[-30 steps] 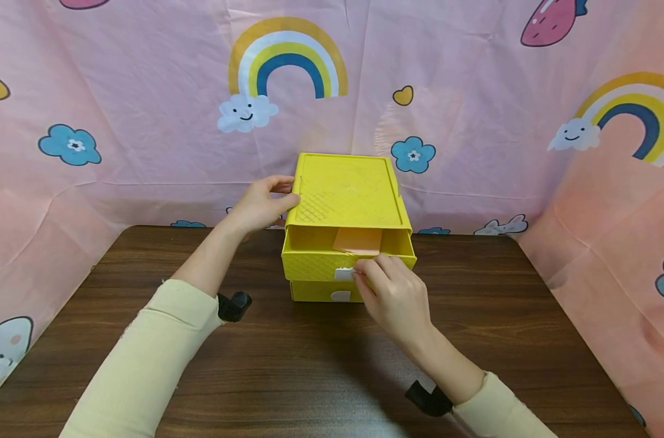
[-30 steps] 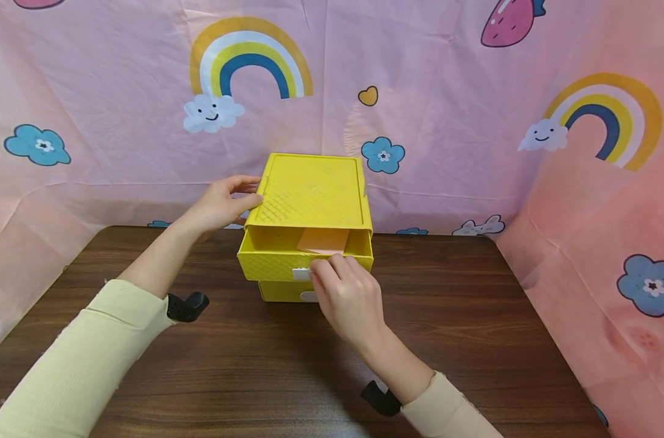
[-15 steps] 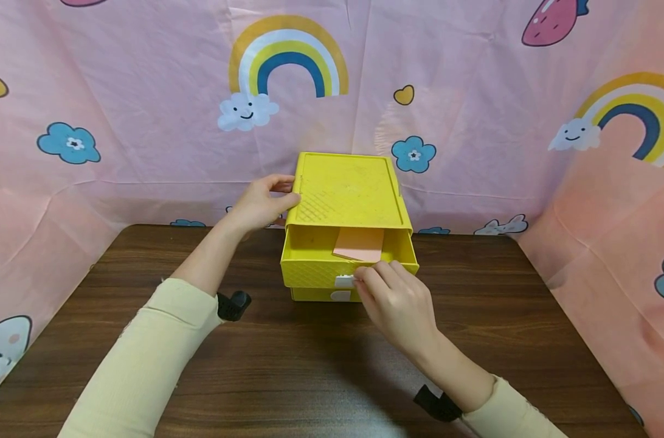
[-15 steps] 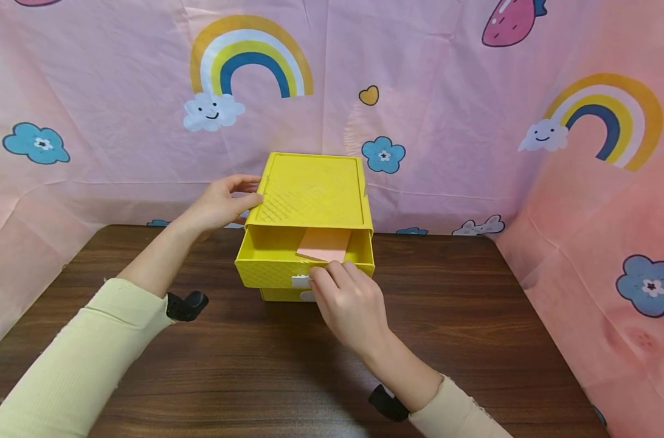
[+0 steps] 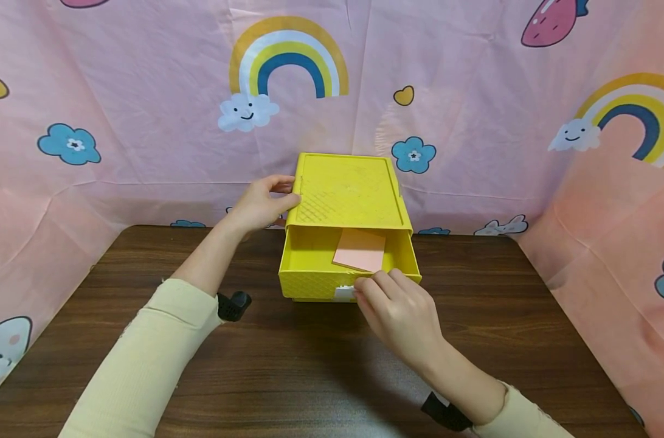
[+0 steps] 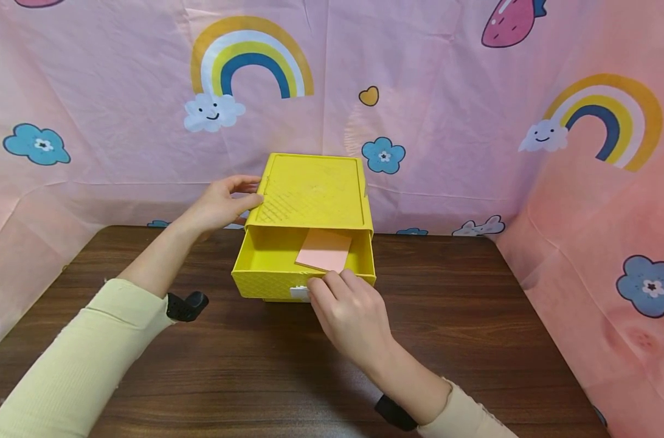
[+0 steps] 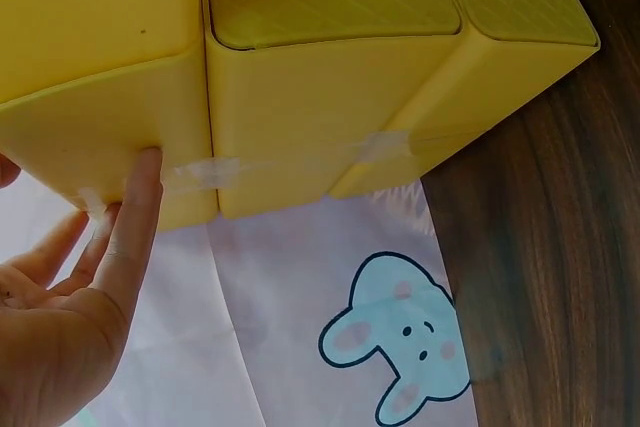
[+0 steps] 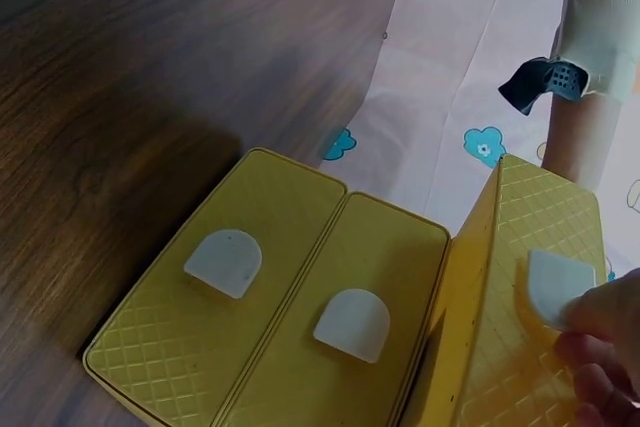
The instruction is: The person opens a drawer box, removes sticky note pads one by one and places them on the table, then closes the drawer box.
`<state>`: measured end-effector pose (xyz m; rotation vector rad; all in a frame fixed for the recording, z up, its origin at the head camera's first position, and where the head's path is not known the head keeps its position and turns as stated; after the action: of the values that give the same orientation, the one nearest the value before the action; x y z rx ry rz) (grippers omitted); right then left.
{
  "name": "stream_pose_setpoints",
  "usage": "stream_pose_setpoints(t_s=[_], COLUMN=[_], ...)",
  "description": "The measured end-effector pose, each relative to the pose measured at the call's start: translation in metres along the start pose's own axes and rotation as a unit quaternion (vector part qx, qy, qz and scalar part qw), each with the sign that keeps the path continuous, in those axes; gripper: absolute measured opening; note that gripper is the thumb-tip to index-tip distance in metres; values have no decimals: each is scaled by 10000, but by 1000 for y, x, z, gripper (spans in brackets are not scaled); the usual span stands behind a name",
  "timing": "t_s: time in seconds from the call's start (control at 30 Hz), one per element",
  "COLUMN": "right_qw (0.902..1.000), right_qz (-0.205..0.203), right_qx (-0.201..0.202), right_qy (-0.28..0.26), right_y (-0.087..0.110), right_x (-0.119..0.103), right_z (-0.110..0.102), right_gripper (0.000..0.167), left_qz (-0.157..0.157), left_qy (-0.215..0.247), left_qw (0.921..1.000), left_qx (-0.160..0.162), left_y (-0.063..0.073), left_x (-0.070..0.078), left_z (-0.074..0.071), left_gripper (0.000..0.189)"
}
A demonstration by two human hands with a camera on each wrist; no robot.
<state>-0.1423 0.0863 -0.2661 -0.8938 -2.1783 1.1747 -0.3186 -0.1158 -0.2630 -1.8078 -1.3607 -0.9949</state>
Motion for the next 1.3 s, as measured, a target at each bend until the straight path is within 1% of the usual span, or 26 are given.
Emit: stream_pose_setpoints(t_s=[0.37, 0.57, 0.77, 1.17, 1.3], right_qw=[9996, 9993, 9984, 9986, 9986], right_qz=[-24, -109, -176, -299, -349], right_qx=[-249, -307, -499, -370, -304], right_qy=[-110, -156, -179, -238, -256], right_y=[1, 1, 0, 0, -4], right_x=[-4, -6, -6, -14, -18], right_z=[-6, -9, -10, -20, -26], right_gripper=[21, 21, 22, 26, 26], left_qz=[0, 42, 59, 48, 40], left_qy=[18, 37, 78, 126, 99], left_qw=[10000, 10000, 10000, 9999, 9999], left_qx=[12, -5, 18, 13, 8], left_y=[-1, -1, 0, -1, -1], left_x=[-2, -2, -2, -3, -3], left_z=[0, 0, 0, 1, 0], left_gripper=[54, 54, 54, 53, 54])
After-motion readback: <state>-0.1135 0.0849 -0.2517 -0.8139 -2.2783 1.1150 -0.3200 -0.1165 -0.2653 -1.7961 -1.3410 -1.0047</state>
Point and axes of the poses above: each hand's wrist, its own y-axis away from the middle knuckle, its own z-axis out of the palm, x = y × z, the point moved 6 cm from there along -y, towards the middle knuckle, and after that the axes turned 4 degrees about z, right-handed, at the moved point
